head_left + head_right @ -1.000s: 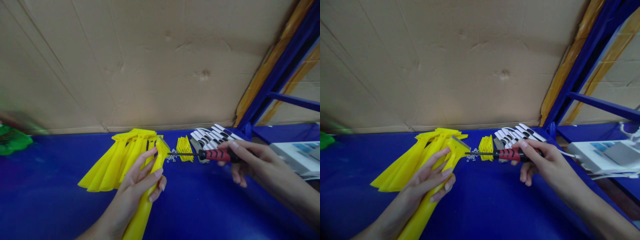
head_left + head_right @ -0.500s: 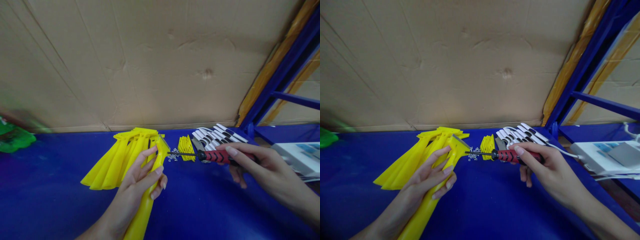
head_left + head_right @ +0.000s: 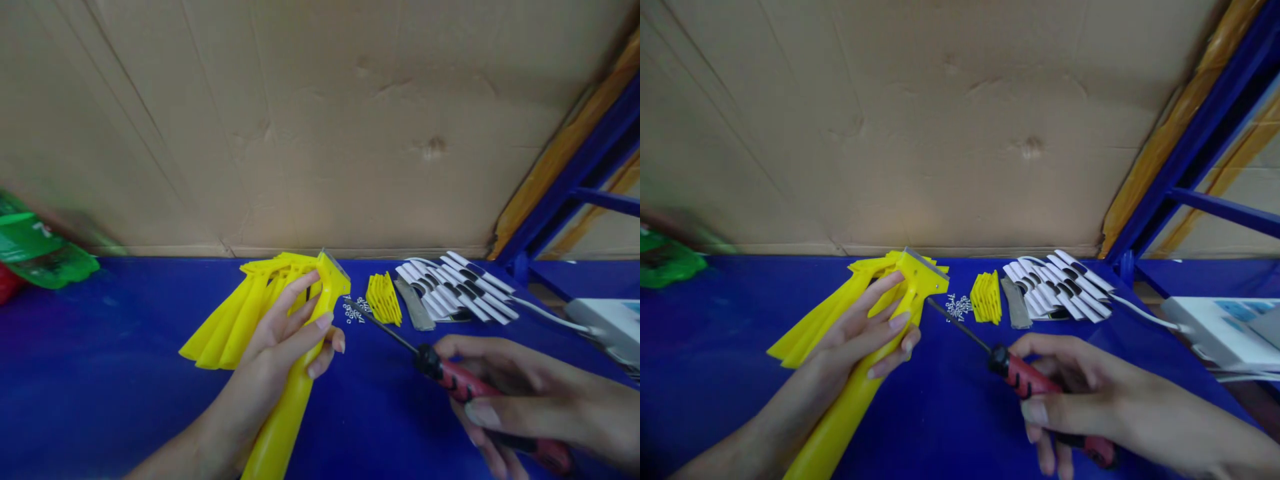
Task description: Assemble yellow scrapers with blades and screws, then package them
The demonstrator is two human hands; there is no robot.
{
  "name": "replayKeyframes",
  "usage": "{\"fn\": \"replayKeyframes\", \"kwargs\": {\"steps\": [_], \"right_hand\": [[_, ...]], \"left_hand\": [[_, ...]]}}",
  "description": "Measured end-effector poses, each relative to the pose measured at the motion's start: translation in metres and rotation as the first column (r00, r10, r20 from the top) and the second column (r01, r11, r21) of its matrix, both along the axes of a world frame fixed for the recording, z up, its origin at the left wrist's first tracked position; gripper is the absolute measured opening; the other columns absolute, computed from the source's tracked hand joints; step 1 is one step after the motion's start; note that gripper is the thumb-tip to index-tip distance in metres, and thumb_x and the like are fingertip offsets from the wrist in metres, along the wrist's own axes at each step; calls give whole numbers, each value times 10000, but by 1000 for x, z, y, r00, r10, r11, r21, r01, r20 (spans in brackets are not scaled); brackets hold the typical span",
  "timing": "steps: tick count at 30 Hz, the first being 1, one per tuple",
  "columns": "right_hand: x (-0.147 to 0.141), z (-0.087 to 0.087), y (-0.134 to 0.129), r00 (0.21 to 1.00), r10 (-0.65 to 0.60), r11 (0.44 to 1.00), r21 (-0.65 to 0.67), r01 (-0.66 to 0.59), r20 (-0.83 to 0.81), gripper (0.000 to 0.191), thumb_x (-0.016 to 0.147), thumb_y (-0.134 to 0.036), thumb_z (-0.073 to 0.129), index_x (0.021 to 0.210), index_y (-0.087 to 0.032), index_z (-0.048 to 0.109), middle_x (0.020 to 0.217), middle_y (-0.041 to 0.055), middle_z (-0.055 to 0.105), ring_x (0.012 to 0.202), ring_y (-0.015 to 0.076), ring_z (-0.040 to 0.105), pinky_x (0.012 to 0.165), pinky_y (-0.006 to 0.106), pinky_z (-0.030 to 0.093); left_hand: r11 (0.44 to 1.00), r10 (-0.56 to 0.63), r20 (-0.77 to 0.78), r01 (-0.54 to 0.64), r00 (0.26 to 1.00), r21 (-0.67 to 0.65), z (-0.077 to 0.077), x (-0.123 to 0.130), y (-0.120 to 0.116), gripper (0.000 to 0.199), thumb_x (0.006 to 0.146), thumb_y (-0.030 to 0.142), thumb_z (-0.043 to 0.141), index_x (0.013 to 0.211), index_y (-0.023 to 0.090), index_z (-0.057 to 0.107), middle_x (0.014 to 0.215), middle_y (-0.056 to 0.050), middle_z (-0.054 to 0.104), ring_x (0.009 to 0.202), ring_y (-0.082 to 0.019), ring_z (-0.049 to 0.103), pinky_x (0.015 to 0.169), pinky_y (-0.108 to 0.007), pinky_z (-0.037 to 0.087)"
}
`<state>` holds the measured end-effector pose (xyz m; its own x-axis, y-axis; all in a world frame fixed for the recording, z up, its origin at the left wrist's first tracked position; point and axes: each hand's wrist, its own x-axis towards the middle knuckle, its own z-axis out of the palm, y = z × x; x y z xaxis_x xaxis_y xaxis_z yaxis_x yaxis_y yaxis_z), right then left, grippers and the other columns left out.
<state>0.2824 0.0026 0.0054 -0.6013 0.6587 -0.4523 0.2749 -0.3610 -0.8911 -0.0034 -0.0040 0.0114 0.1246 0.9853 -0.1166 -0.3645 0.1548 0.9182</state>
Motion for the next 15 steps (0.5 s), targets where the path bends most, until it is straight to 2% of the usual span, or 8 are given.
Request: {"fn": "replayKeyframes", "kwargs": {"steps": [2, 3, 5, 6, 8, 11, 13, 15], "right_hand": [[-4, -2, 5, 998, -68, 997, 46, 68, 4, 308, 844, -423, 790, 1022, -220, 643, 894, 53, 730, 711, 143, 693, 498, 188, 460], [-8, -3, 9, 988, -153, 985, 88, 151, 22, 248, 828, -374, 780, 962, -221, 639, 897, 46, 724, 700, 137, 669, 494, 192, 459], [-20, -5, 21, 966, -253, 947, 218, 236, 52, 208, 790, -353, 750, 845, -212, 607, 802, 22, 689, 537, 101, 559, 396, 196, 380], [-27, -6, 27, 957, -281, 919, 308, 248, 68, 230, 750, -336, 768, 821, -213, 587, 743, -5, 662, 455, 76, 489, 384, 208, 373], [-42, -7, 39, 939, -328, 854, 459, 245, 108, 257, 706, -316, 788, 839, -217, 592, 685, -46, 605, 425, 71, 440, 389, 225, 395], [-62, -6, 53, 911, -370, 758, 627, 182, 182, 173, 740, -302, 748, 806, -214, 614, 621, -53, 569, 439, 100, 461, 413, 247, 391], [-75, -5, 58, 901, -383, 652, 750, 108, 203, 95, 761, -248, 715, 790, -207, 635, 671, -17, 638, 536, 133, 544, 517, 267, 439], [-86, -5, 60, 884, -383, 544, 839, -18, 268, 55, 756, -179, 689, 765, -205, 642, 702, 4, 675, 623, 160, 588, 602, 283, 444]], "left_hand": [[999, 2, 17, -1, 1000, -36, -2, -2, 1, 849, 805, 241, 856, 1503, 182, 377, 681, -7, 710, 481, -45, 485, 545, -185, 333], [998, -1, 21, 3, 1000, -58, -3, -3, 2, 849, 802, 234, 856, 1500, 172, 377, 679, -7, 705, 488, -49, 491, 547, -186, 331], [996, -12, 28, 15, 1000, -88, -5, -3, 2, 845, 802, 236, 857, 1495, 165, 379, 683, -7, 699, 496, -52, 493, 549, -190, 326], [995, -16, 32, 19, 999, -94, -5, -4, 1, 843, 805, 240, 857, 1495, 168, 379, 686, -6, 697, 498, -53, 491, 552, -194, 326], [995, -22, 38, 25, 999, -95, -7, -4, 1, 834, 813, 243, 850, 1493, 170, 373, 689, -5, 695, 498, -53, 485, 556, -200, 326], [997, -21, 40, 24, 999, -80, -11, -7, 2, 820, 821, 241, 838, 1483, 159, 360, 682, -2, 693, 487, -52, 477, 544, -206, 305], [998, -15, 48, 18, 999, -61, -15, -10, 4, 825, 813, 262, 844, 1476, 161, 362, 681, -6, 698, 477, -52, 476, 534, -209, 290], [999, 1, 77, 2, 997, -35, -20, -11, 6, 851, 784, 280, 866, 1465, 168, 369, 666, -5, 696, 464, -57, 477, 516, -209, 271]]}}
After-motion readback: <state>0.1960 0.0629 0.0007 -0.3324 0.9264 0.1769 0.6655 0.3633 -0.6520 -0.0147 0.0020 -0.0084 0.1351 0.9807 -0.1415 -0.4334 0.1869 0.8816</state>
